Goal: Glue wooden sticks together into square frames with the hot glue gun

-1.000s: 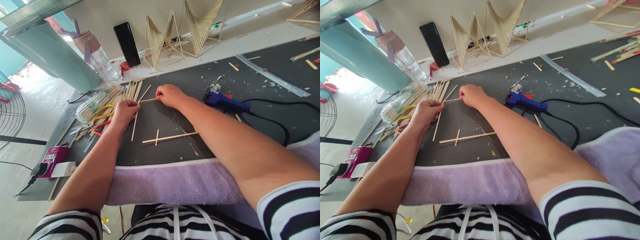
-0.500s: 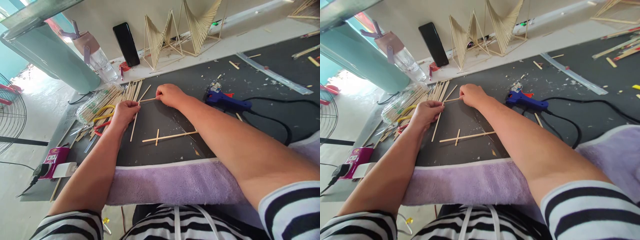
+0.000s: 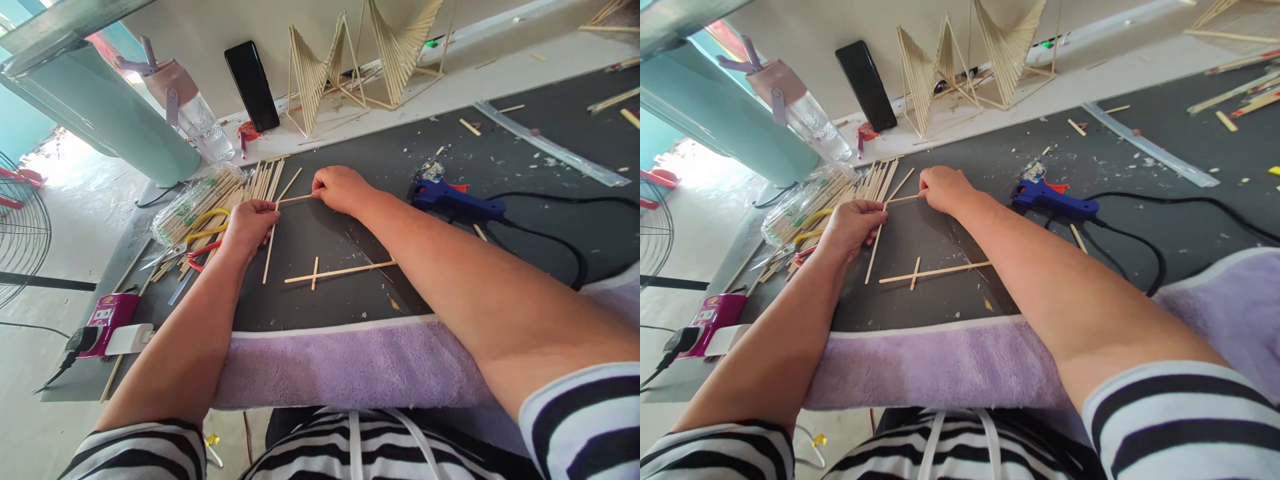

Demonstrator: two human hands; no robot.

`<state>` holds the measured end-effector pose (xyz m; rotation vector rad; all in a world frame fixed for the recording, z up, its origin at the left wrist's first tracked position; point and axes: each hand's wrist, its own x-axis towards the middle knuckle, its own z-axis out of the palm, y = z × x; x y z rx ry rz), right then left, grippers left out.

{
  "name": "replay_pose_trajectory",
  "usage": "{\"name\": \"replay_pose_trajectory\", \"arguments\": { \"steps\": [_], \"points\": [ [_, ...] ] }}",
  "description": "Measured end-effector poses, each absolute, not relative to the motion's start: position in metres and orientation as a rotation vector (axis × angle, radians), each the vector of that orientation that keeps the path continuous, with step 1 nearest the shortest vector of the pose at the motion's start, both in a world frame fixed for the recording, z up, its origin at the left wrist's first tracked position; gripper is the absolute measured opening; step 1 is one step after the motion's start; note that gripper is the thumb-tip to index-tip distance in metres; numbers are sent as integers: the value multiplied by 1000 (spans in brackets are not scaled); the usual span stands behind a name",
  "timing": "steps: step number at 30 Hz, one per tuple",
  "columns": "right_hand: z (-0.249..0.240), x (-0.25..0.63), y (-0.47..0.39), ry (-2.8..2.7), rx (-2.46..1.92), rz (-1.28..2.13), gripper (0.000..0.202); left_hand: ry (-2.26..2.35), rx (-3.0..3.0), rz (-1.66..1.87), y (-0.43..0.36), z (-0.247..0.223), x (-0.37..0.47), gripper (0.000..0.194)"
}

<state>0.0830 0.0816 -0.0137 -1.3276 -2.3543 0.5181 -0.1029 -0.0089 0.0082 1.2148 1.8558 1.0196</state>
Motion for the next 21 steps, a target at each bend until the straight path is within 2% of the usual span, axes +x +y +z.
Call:
{"name": "replay_pose_trajectory", "arguments": {
  "steps": [21],
  "points": [
    [-11,83,80,-2360,-1346,519,18,1856,1245,1020,-10,8,-101,23]
  ]
}}
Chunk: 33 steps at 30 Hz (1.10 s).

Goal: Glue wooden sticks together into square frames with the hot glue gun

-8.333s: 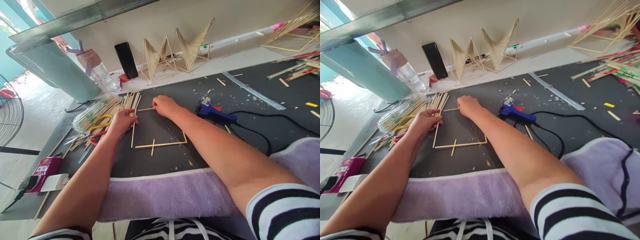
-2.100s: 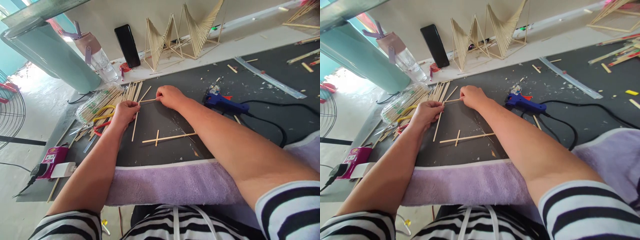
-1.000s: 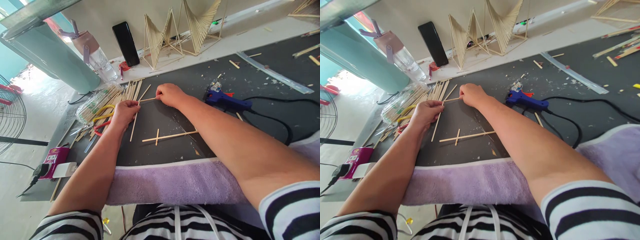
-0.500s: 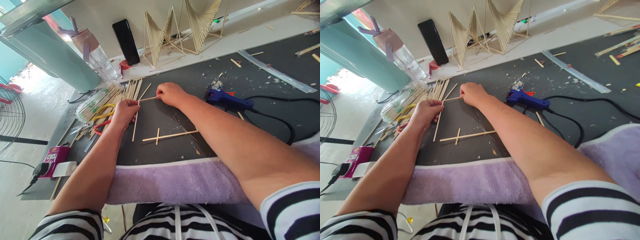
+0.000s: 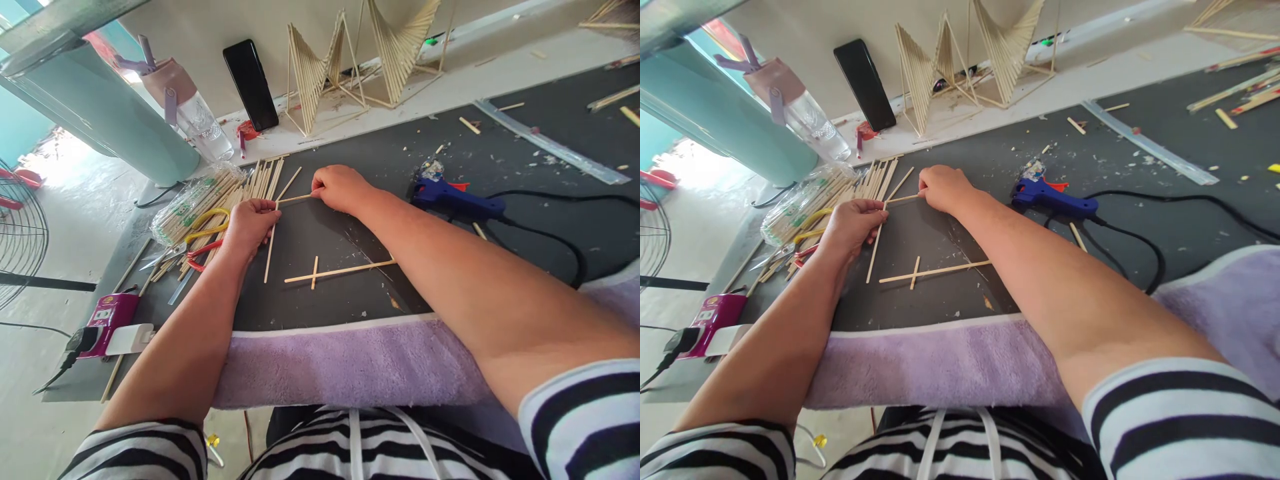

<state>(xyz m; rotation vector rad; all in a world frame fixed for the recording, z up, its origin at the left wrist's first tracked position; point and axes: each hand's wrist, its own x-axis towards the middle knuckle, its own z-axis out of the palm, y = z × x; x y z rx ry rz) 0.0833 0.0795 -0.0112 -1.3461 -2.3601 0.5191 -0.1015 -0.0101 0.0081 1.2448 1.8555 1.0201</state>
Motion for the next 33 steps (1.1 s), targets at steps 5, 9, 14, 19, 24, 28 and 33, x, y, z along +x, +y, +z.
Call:
{"name": "replay_pose_trajectory", "arguments": {
  "steps": [5,9,14,19,24,28,33],
  "points": [
    [-13,83,81,-2364,-1329,495,18,1865,1252,1014,-11,9,-101,25],
    [-13,84,81,-2371,-1337,490,18,1856,1223,1020,-13,12,-99,24],
    [-12,84,80,-2376,-1329,489,18,1846,1185,1012,-14,15,-98,24],
    [-11,85,80,-2387,-1325,485,17,1827,1160,982,-13,17,-100,25],
    [-10,83,79,-2384,-1345,495,18,1793,1153,999,-12,17,-101,24],
    [-8,83,77,-2379,-1368,497,18,1784,1162,1007,-11,16,-101,23],
    [-7,83,77,-2386,-1364,498,17,1778,1201,1012,-11,13,-102,22]
  ]
}}
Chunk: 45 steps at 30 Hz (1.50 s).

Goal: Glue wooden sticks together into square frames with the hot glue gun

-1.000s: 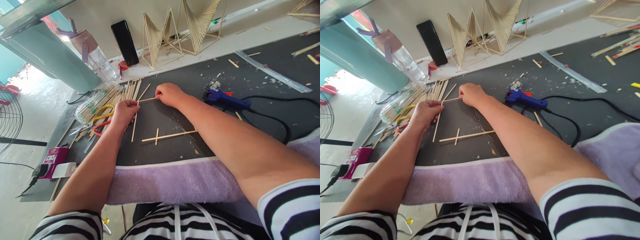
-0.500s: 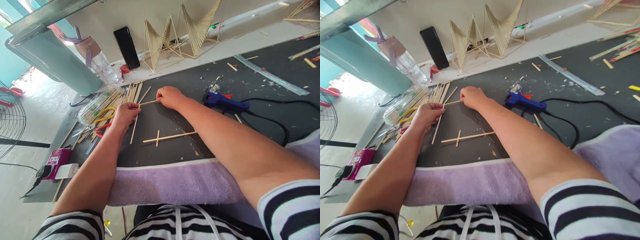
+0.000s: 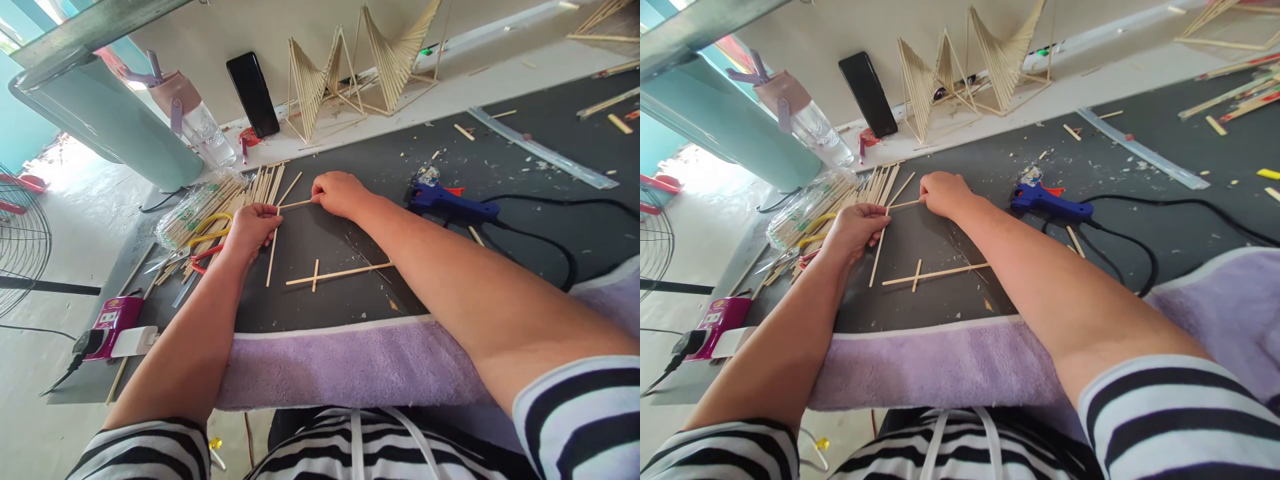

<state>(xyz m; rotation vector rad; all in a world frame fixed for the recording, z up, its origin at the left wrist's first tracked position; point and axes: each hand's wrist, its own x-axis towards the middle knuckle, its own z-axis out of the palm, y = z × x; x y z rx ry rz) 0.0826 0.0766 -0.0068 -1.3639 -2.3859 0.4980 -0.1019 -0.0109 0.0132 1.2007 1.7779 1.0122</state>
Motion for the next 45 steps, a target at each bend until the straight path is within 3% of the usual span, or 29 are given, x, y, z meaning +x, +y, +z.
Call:
{"name": "replay_pose_trajectory", "arguments": {
  "steps": [45],
  "points": [
    [-8,82,79,-2371,-1372,476,16,1811,1256,1069,-8,6,-99,19]
  ]
}}
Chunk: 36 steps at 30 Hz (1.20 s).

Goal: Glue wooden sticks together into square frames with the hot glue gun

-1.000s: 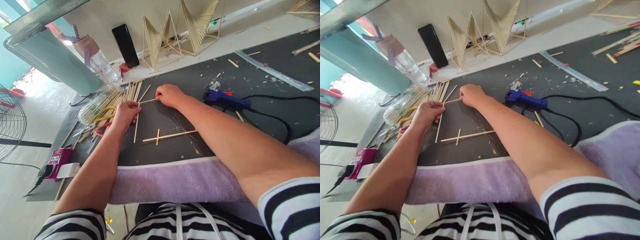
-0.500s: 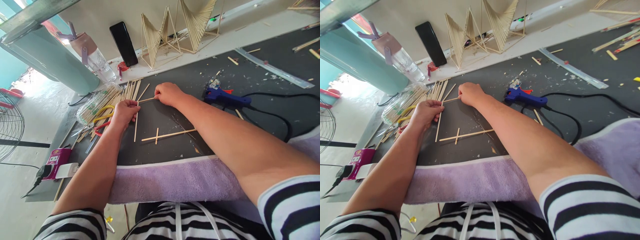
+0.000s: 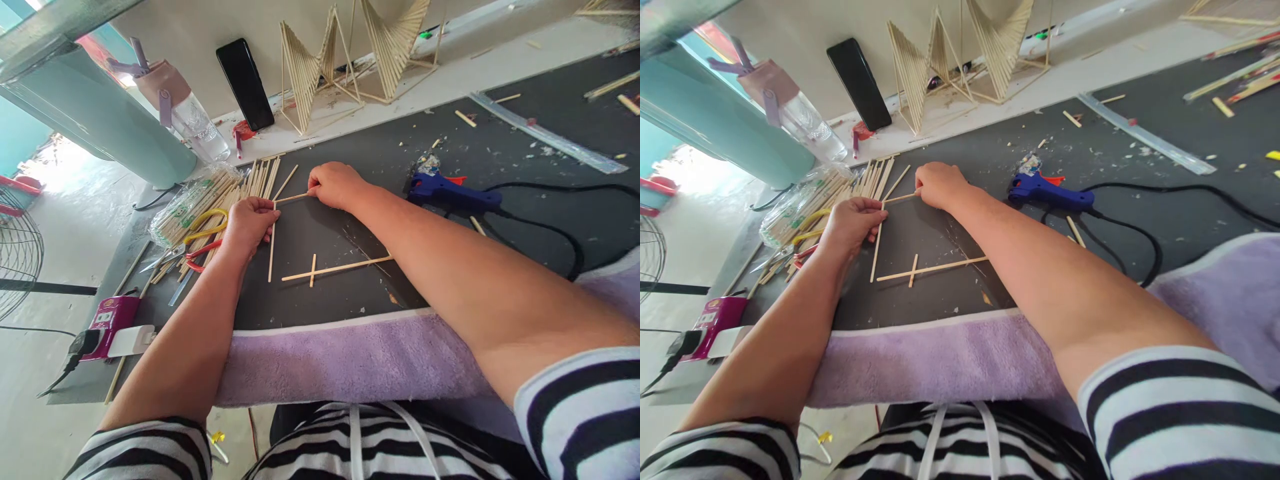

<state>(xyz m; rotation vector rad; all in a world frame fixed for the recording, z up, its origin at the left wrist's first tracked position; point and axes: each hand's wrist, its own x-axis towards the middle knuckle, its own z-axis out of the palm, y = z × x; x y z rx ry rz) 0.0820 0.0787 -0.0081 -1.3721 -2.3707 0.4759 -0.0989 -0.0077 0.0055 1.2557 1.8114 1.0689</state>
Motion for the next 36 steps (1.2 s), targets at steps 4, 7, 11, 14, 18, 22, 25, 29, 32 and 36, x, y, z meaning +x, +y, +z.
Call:
{"name": "replay_pose_trajectory", "arguments": {
  "steps": [4,7,11,14,18,22,25,29,32,36],
  "points": [
    [-8,82,79,-2359,-1378,476,16,1809,1259,1075,-8,6,-98,19],
    [-9,82,79,-2357,-1372,474,17,1812,1263,1078,-8,6,-99,20],
    [-10,82,80,-2364,-1363,473,16,1808,1273,1077,-7,4,-100,21],
    [-9,82,80,-2370,-1365,478,17,1811,1267,1070,-7,4,-99,20],
    [-8,83,79,-2369,-1370,485,17,1822,1255,1065,-7,5,-98,20],
    [-8,83,78,-2374,-1379,494,18,1844,1245,1054,-8,6,-97,21],
    [-7,83,79,-2385,-1385,490,19,1853,1240,1053,-8,5,-97,21],
    [-8,83,79,-2400,-1386,485,19,1838,1248,1062,-8,5,-97,21],
    [-8,83,80,-2402,-1390,484,19,1829,1256,1068,-8,5,-97,20],
    [-8,83,80,-2386,-1384,487,18,1826,1260,1077,-8,4,-97,21]
  ]
}}
